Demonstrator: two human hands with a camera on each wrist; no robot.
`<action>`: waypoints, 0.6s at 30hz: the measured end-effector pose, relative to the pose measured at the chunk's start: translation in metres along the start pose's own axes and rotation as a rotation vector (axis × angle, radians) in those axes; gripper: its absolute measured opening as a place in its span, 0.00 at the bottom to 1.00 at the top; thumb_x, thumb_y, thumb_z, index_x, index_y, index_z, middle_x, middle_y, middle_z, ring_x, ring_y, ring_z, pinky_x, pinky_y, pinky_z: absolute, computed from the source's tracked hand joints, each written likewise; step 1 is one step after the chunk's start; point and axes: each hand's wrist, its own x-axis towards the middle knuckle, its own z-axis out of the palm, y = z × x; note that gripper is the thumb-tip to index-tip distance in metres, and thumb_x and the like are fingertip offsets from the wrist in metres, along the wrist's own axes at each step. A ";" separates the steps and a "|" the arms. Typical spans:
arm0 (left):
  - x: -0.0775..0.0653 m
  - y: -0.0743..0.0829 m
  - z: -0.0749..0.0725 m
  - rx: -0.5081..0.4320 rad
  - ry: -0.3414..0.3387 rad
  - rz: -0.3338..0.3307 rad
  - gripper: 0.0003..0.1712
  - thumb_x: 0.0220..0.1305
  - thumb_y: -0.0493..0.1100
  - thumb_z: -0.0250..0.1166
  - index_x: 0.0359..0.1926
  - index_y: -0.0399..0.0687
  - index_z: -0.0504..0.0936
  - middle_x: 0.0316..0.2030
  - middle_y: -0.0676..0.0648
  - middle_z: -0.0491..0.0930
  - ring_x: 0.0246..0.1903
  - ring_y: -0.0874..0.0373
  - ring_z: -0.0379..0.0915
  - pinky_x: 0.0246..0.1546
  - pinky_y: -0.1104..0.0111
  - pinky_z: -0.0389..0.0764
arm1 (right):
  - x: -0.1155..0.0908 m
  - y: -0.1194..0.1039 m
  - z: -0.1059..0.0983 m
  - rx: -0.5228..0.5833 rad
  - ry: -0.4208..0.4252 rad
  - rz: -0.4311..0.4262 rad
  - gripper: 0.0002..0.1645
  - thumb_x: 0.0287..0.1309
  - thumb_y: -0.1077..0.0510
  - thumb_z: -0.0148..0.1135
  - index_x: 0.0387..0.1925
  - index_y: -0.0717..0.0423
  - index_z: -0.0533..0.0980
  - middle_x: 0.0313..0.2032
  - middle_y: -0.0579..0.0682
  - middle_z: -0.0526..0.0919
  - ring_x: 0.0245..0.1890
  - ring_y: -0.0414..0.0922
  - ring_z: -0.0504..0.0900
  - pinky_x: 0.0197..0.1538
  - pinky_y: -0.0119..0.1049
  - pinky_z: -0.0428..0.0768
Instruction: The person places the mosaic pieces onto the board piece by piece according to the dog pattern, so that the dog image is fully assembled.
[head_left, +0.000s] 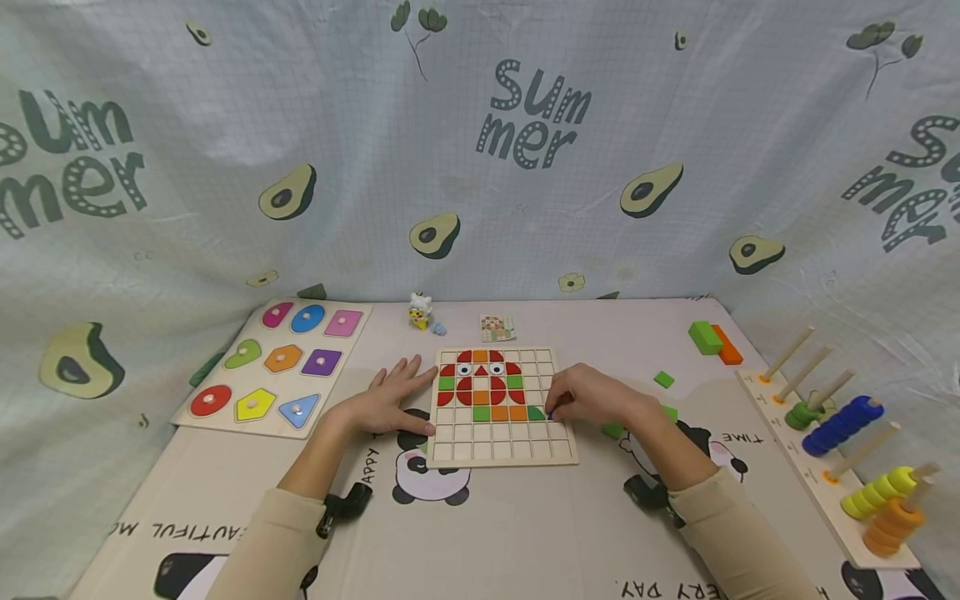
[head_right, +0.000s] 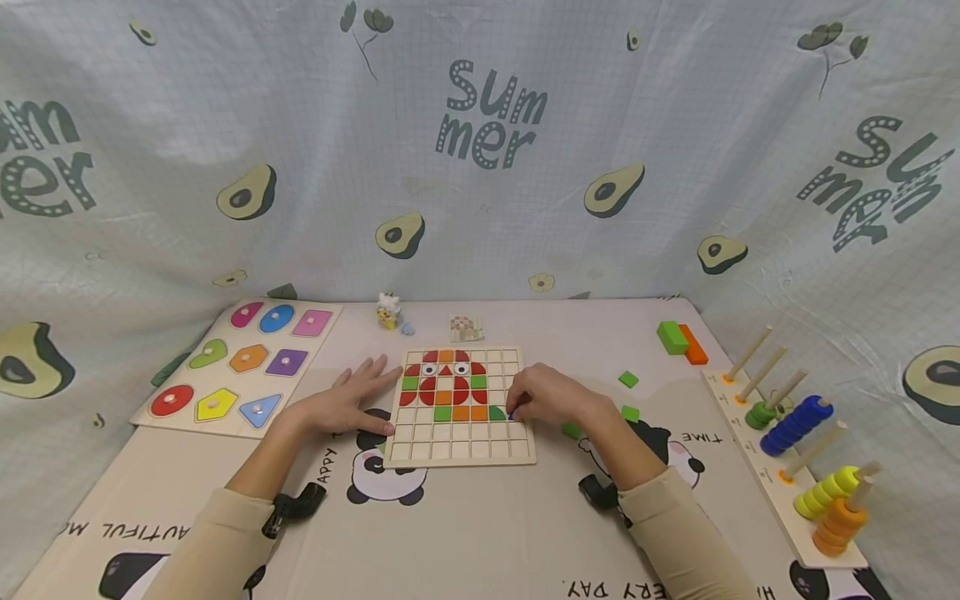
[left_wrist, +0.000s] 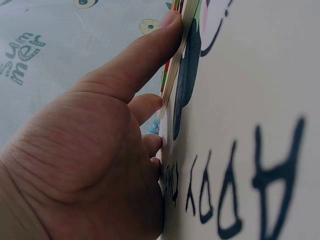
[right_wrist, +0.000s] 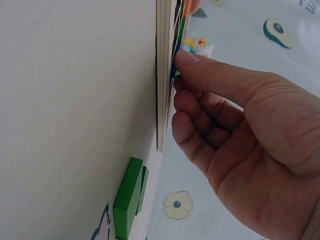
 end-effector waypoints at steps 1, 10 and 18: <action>0.000 0.000 0.000 -0.002 0.000 0.000 0.59 0.48 0.71 0.67 0.75 0.60 0.50 0.76 0.43 0.36 0.74 0.41 0.24 0.69 0.41 0.28 | 0.000 0.000 0.000 -0.001 0.002 -0.005 0.06 0.54 0.63 0.69 0.33 0.49 0.86 0.33 0.40 0.83 0.31 0.37 0.78 0.35 0.30 0.80; 0.000 0.001 0.000 0.001 -0.002 -0.001 0.59 0.48 0.71 0.66 0.75 0.60 0.50 0.76 0.42 0.36 0.74 0.41 0.24 0.69 0.41 0.29 | -0.014 0.002 -0.019 -0.013 0.079 0.023 0.10 0.57 0.57 0.67 0.42 0.50 0.84 0.35 0.39 0.81 0.33 0.40 0.77 0.35 0.33 0.79; 0.000 0.000 0.000 0.001 0.001 -0.002 0.59 0.47 0.71 0.66 0.75 0.60 0.50 0.76 0.42 0.36 0.74 0.41 0.24 0.69 0.41 0.29 | -0.045 0.025 -0.055 -0.032 0.267 0.071 0.16 0.57 0.52 0.68 0.48 0.46 0.81 0.37 0.40 0.81 0.33 0.41 0.76 0.35 0.33 0.79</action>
